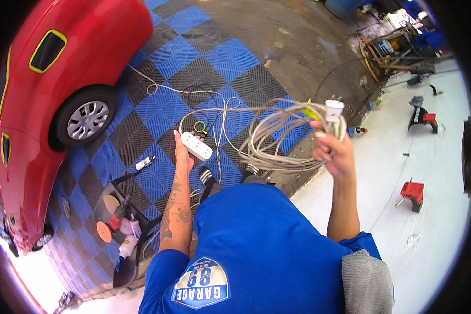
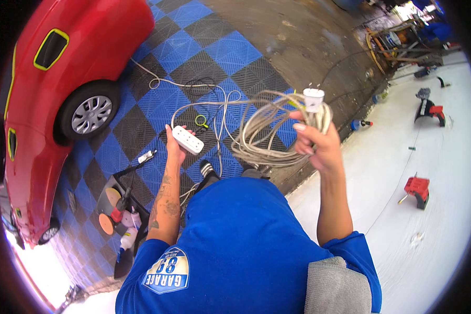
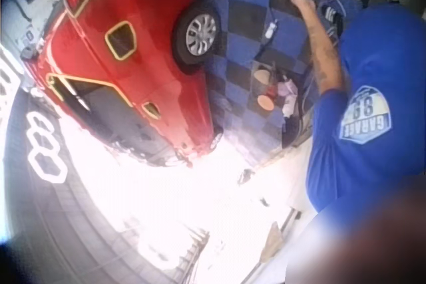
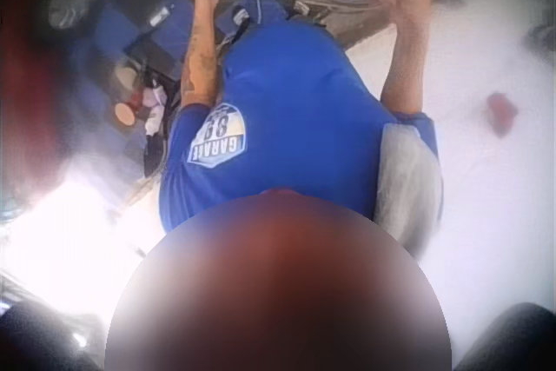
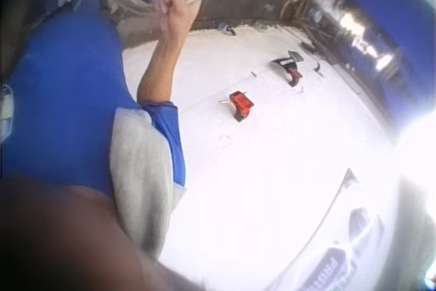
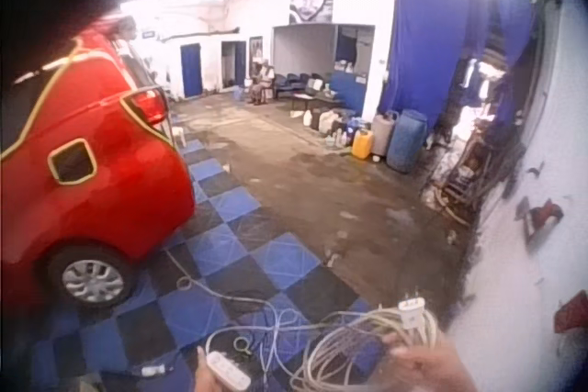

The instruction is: The person coils a long extension cord and places it on a table. They then pick up a polishing machine, coil its cable, and set it down. Finally, they move a chair with detailing supplies to a different spot in the garage.

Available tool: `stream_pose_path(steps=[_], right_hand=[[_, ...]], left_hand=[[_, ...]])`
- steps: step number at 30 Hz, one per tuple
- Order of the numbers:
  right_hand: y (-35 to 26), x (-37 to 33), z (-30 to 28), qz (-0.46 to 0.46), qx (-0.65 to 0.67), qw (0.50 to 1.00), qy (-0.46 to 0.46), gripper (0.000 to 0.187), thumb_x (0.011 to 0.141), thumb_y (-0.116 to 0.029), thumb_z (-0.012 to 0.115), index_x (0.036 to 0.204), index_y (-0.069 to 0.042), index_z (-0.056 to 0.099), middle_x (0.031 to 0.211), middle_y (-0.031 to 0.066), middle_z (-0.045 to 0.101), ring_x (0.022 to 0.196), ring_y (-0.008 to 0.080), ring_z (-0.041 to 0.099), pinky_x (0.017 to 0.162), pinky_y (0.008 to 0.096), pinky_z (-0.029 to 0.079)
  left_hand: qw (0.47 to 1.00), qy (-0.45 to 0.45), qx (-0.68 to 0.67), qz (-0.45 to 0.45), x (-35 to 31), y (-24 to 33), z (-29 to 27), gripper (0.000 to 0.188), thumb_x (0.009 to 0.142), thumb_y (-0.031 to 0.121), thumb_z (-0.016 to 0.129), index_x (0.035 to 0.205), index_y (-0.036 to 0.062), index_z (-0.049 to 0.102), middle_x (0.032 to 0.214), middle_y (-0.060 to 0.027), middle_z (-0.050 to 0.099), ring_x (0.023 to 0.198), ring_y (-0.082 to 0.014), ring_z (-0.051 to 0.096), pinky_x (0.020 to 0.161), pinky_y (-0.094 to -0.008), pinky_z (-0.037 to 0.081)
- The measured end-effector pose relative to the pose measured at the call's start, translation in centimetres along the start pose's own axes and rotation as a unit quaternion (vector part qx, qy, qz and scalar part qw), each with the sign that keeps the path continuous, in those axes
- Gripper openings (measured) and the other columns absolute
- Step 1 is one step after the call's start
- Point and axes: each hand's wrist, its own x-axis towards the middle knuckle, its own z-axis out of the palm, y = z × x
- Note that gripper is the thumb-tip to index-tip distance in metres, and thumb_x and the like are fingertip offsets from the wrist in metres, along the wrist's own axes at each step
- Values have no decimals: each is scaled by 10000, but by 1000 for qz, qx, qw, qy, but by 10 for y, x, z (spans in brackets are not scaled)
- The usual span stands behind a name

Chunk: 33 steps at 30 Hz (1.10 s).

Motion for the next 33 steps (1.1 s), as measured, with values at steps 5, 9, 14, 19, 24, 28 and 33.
stream_pose_path(steps=[5, 9, 14, 19, 24, 28, 33], right_hand=[[-55, -41, 43, -163, -18, 983, -83, 484, 834, -38, 549, 1271, 134, 435, 548, -33, 399, 363, 29, 325, 362, 220, 319], [-99, -61, 70, -227, 9, 956, -184, 528, 875, -68, 478, 1336, 155, 348, 534, -34, 380, 342, 20, 319, 350, 222, 327], [-118, -67, 97, -216, -2, 958, -190, 520, 875, -69, 449, 1334, 154, 348, 513, -40, 360, 349, 25, 303, 339, 224, 311], [-115, -60, 115, -168, -13, 971, -172, 480, 816, -62, 519, 1233, 167, 454, 465, -33, 380, 334, 33, 321, 334, 228, 290], [-141, -44, 105, -201, -27, 968, -151, 461, 817, -69, 528, 1214, 159, 478, 465, -33, 388, 332, 24, 317, 323, 212, 264], [-160, -1, 65, -205, -30, 970, -130, 422, 822, -59, 551, 1191, 141, 501, 466, -35, 387, 333, 17, 313, 320, 202, 260], [-182, 77, 19, -155, 57, 967, -193, 495, 781, 15, 631, 1241, 76, 459, 964, 154, 640, 413, 28, 390, 334, 208, 290]], left_hand=[[991, -61, 88, -84, 17, 11, -42, 656, 946, 607, 355, 1161, 24, 566, 857, -141, 650, 814, -272, 648, 767, -397, 527], [965, -113, 219, -92, 33, 15, -53, 617, 949, 570, 403, 1208, 32, 555, 968, -124, 677, 886, -217, 645, 793, -342, 504], [850, -390, 328, 130, 14, 38, 31, 909, 833, 551, 622, 1487, 64, 221, 1503, -125, 282, 1401, -268, 251, 1137, -401, 196], [739, -567, 349, 102, -53, 56, 160, 1143, 699, 500, 775, 1515, 133, 63, 1513, -193, 252, 1375, -338, 300, 1116, -482, 267], [759, -577, 291, -80, -2, -1, 134, 1117, 766, 640, 655, 1514, 117, 12, 1465, -216, 332, 1357, -316, 331, 1098, -449, 292], [781, -528, 334, 12, -19, 24, 198, 1305, 641, 578, 792, 1503, 115, -72, 1517, -245, 170, 1391, -371, 250, 1122, -469, 236], [781, -475, 324, 244, 34, 30, 342, 1425, 533, 443, 898, 1494, 85, -91, 1526, -245, 112, 1416, -385, 177, 1145, -477, 187]])
